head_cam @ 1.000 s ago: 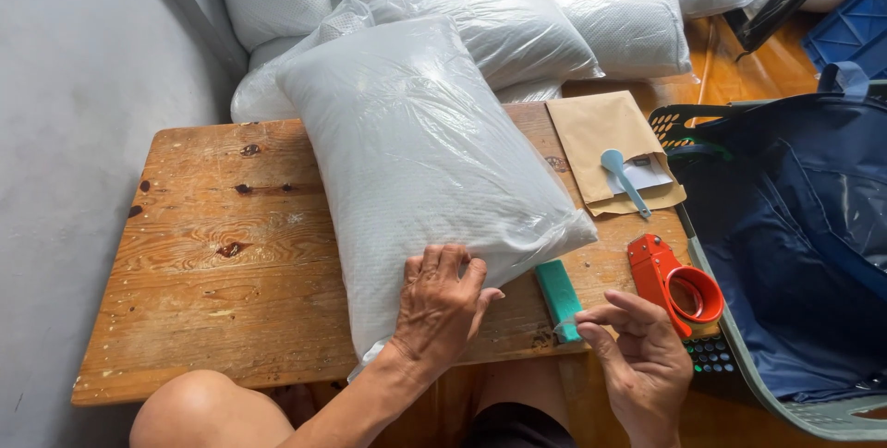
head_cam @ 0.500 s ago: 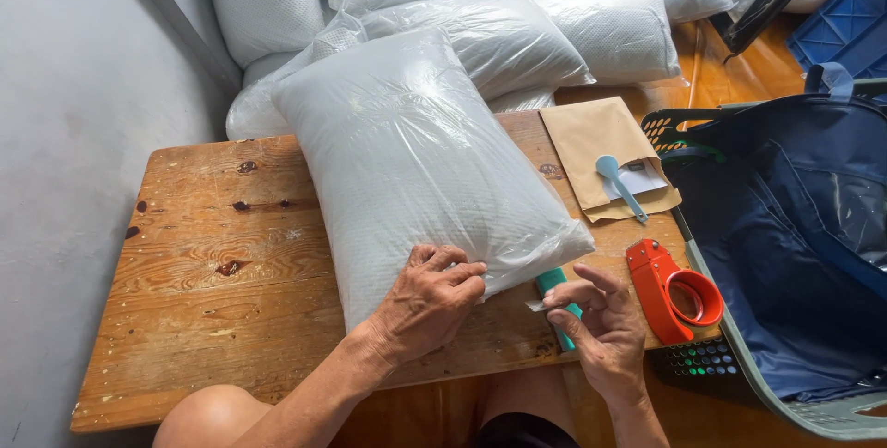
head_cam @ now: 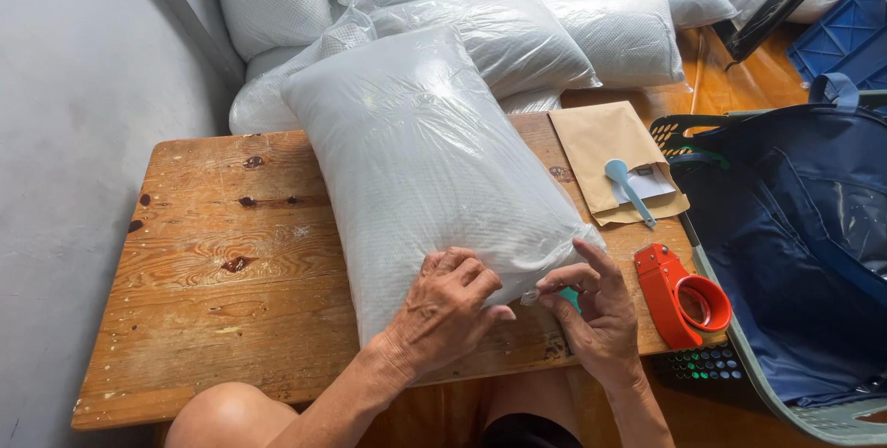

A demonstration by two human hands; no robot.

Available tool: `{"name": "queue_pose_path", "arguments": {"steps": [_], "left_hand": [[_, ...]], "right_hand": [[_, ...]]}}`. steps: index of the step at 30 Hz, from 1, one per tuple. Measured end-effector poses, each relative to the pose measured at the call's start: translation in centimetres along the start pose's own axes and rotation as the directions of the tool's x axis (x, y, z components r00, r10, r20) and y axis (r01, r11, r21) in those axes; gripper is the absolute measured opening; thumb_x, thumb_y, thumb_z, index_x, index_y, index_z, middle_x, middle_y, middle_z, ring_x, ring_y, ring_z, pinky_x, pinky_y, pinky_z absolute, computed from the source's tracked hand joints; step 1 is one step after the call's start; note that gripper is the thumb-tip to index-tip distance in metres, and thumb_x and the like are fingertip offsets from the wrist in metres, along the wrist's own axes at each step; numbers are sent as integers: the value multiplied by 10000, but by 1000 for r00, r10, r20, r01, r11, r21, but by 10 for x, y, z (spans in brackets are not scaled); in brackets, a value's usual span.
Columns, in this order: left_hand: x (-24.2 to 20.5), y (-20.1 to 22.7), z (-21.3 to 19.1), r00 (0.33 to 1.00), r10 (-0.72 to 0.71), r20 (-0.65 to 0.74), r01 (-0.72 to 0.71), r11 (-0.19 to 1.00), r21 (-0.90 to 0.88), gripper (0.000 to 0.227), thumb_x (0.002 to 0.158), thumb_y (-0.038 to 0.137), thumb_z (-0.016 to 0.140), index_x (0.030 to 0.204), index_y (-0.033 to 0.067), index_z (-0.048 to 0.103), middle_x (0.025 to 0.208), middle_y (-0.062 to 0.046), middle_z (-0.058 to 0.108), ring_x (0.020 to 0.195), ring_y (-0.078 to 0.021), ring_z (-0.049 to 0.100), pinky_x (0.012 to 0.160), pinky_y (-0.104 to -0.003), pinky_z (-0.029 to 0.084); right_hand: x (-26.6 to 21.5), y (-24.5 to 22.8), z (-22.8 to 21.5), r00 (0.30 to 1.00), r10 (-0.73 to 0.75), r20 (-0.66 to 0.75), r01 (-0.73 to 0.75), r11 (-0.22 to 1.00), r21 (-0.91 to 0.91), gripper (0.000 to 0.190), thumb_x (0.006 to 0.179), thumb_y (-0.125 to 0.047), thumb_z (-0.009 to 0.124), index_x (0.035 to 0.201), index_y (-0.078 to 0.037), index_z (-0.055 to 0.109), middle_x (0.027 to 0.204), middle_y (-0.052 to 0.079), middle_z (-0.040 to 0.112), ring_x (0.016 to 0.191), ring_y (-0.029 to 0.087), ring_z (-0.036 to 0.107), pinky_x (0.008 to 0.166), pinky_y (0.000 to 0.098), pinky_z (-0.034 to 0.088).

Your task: The person rubs a green block over a plastic-wrapped pillow before sealing the edges with a red tape dispenser. They then fold the excess plastic by hand and apply more tape to secure the seams.

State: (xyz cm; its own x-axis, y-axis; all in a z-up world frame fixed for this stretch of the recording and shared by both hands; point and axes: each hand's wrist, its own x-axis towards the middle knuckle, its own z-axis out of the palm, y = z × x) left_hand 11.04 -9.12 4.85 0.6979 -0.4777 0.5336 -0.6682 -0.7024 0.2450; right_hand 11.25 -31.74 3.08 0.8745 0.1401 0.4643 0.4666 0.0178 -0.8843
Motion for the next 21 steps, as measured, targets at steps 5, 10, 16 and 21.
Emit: {"name": "queue_pose_path", "arguments": {"steps": [5,10,16,21], "left_hand": [[-12,12,29,996,-47,-76,56,993,109,491,620,346,957,856,63,633,1076,-96,584,1153,-322,544,993,-444,408],[-8,20,21,989,-42,-144,52,997,65,122,770,48,710,814,79,601,1004,-39,616,1127,-308,562,1010,-440,336],[-10,17,24,995,-36,-88,34,999,-14,191,820,-98,564,760,66,486,731,-54,525,566,-210,462,502,-348,402],[2,10,6,841,-459,286,541,737,-406,331,827,2,704,1069,126,514,939,-64,826,906,-187,836,779,-301,663]], "right_hand": [[-10,7,-2,1000,9,-20,-9,999,-38,801,868,97,692,1556,-105,334,927,87,712,916,157,706,934,298,601],[-15,9,-2,999,-32,-33,29,995,-94,901,883,101,681,1617,-134,216,964,105,717,945,170,694,894,290,575],[-9,0,-9,988,-152,40,155,984,-89,1001,919,121,655,1652,-223,66,1106,177,674,855,188,690,902,314,592],[0,-5,-5,973,-164,164,183,977,-108,1072,913,105,703,1646,-258,9,1282,190,531,795,177,733,867,325,653]]}}
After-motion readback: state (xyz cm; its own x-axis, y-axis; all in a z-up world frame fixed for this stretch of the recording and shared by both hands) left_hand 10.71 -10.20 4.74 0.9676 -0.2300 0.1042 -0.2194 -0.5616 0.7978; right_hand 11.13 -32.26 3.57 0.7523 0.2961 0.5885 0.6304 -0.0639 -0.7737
